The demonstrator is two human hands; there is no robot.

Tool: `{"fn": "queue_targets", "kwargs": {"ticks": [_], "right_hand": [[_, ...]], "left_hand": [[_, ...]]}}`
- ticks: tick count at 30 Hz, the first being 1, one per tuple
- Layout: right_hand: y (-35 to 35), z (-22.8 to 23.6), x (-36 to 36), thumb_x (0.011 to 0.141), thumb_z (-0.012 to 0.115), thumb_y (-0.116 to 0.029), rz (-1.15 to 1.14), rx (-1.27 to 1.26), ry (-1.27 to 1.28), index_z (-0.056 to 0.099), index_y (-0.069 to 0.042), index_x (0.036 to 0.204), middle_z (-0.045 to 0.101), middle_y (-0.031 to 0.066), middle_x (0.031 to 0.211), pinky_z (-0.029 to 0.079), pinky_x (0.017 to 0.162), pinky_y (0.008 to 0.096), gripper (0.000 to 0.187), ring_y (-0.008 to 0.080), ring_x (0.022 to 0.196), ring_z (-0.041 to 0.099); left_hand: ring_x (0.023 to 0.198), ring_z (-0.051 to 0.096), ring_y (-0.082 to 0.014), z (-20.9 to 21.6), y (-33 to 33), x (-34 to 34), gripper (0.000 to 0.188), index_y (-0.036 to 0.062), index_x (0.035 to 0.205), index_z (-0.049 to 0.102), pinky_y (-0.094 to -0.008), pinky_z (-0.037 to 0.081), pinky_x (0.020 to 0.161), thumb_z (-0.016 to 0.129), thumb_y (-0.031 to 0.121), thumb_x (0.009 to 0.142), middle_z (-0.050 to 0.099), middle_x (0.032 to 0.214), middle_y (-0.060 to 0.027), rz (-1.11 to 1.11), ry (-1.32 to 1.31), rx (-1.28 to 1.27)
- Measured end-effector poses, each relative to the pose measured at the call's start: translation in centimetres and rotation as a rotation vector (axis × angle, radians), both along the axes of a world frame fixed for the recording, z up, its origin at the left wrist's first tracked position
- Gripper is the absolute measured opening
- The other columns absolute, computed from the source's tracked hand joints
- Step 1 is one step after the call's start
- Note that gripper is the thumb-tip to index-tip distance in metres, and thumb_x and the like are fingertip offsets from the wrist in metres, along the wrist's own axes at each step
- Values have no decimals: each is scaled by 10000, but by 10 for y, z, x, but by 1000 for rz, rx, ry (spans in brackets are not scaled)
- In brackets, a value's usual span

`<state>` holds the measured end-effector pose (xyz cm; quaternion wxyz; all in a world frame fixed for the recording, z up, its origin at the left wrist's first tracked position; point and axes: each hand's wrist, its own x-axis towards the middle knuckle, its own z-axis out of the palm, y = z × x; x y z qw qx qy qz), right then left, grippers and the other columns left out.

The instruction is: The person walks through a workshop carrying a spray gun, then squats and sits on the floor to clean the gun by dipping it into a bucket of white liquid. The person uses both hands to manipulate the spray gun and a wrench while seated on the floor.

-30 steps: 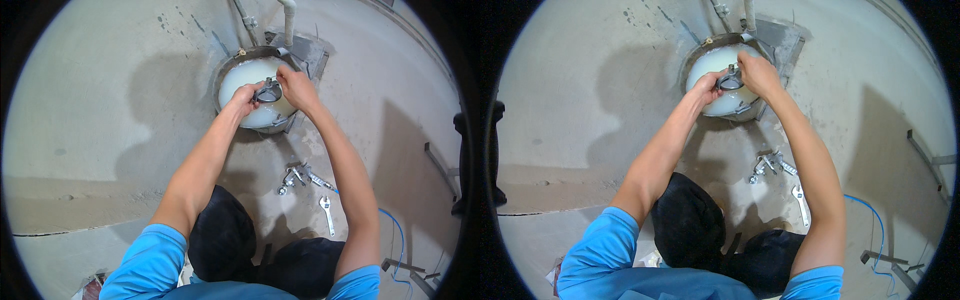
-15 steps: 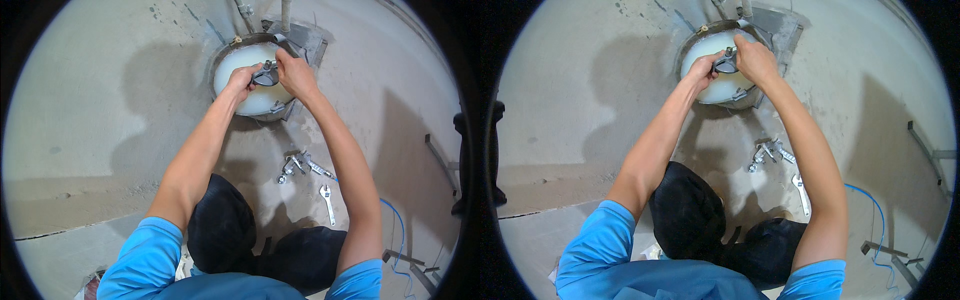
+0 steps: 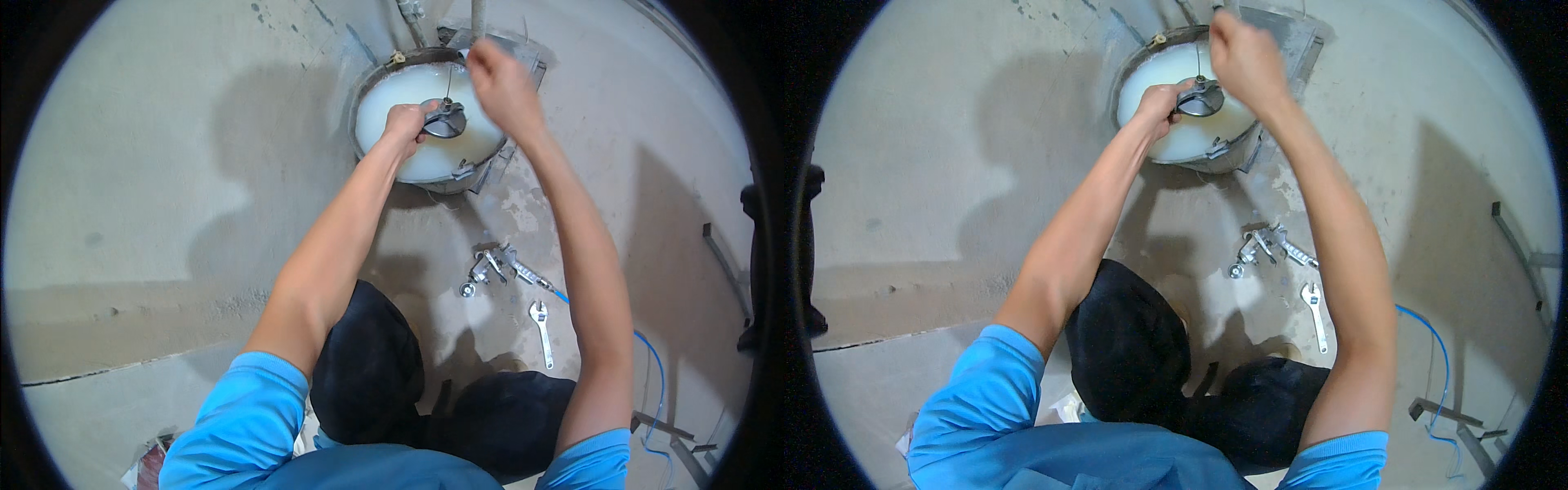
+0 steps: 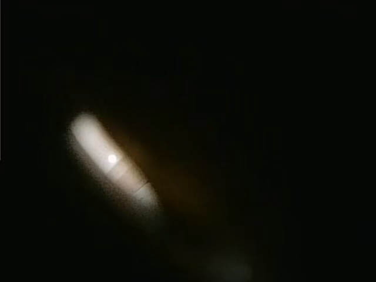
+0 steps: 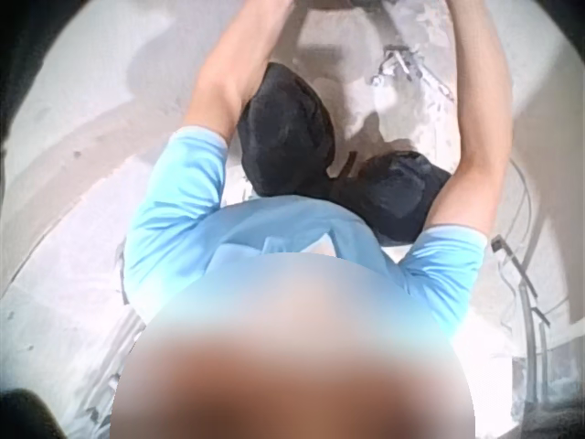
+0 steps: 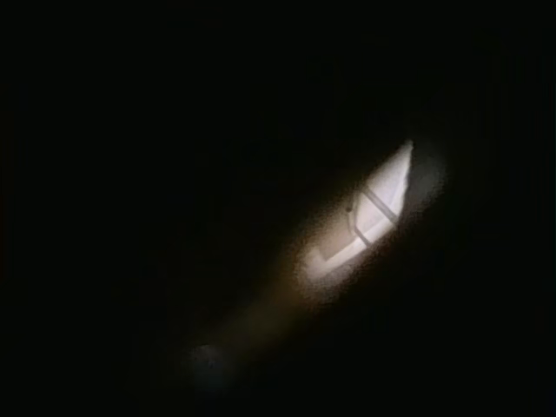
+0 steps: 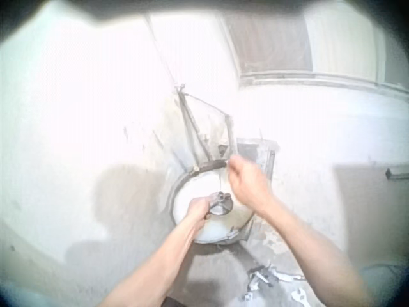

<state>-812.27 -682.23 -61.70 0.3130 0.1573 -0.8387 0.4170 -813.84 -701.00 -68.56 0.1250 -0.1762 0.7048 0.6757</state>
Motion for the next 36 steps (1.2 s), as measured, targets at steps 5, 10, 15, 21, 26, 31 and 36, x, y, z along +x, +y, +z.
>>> {"fn": "queue_targets", "kwargs": {"ticks": [5,10,15,21,26,31,36], "right_hand": [[72,48,-5,947,590,-228,-138,-29,-46,658,-36,1041,702,162,782,524,676,402,225,313,706,675],[107,-7,16,946,582,-202,-255,-182,-317,653,-3,1005,702,154,753,528,656,385,219,257,665,693],[116,-37,24,942,589,-185,-218,-244,-559,658,-8,1000,694,112,724,525,649,363,198,213,655,689],[138,-76,32,918,653,-162,-54,-167,-488,708,-33,973,716,74,823,506,607,284,150,138,665,632],[122,-82,54,898,685,-169,-26,-284,-668,719,-29,1035,728,93,865,531,761,364,199,190,768,669],[82,-76,36,895,659,-190,-118,-117,-381,723,-35,1044,733,175,972,532,820,409,224,341,899,700],[74,-90,17,892,657,-187,-96,-98,-562,722,-43,1063,737,179,991,534,842,430,233,345,936,701]], "left_hand": [[531,408,-106,-25,-22,-5,233,37,895,643,-280,311,466,744,244,927,584,763,-28,37,-10,-68],[645,500,-121,-22,-22,-4,228,49,1014,668,-298,388,511,747,244,925,614,821,-21,22,71,-115],[831,589,-144,-24,-3,2,289,66,1150,658,-306,510,642,737,237,931,638,939,-46,-44,-25,-186],[753,571,-105,-2,8,-5,173,155,1088,619,-305,599,695,672,277,978,616,947,6,149,0,209],[774,602,-119,23,16,-4,130,165,1051,596,-301,590,720,637,278,1002,632,926,0,127,89,371],[811,611,-143,31,24,0,141,168,1074,587,-325,585,727,646,270,998,635,938,-11,163,123,450],[897,606,-200,38,18,6,206,135,1142,578,-372,568,753,652,253,989,636,1012,-60,134,138,505]]}}
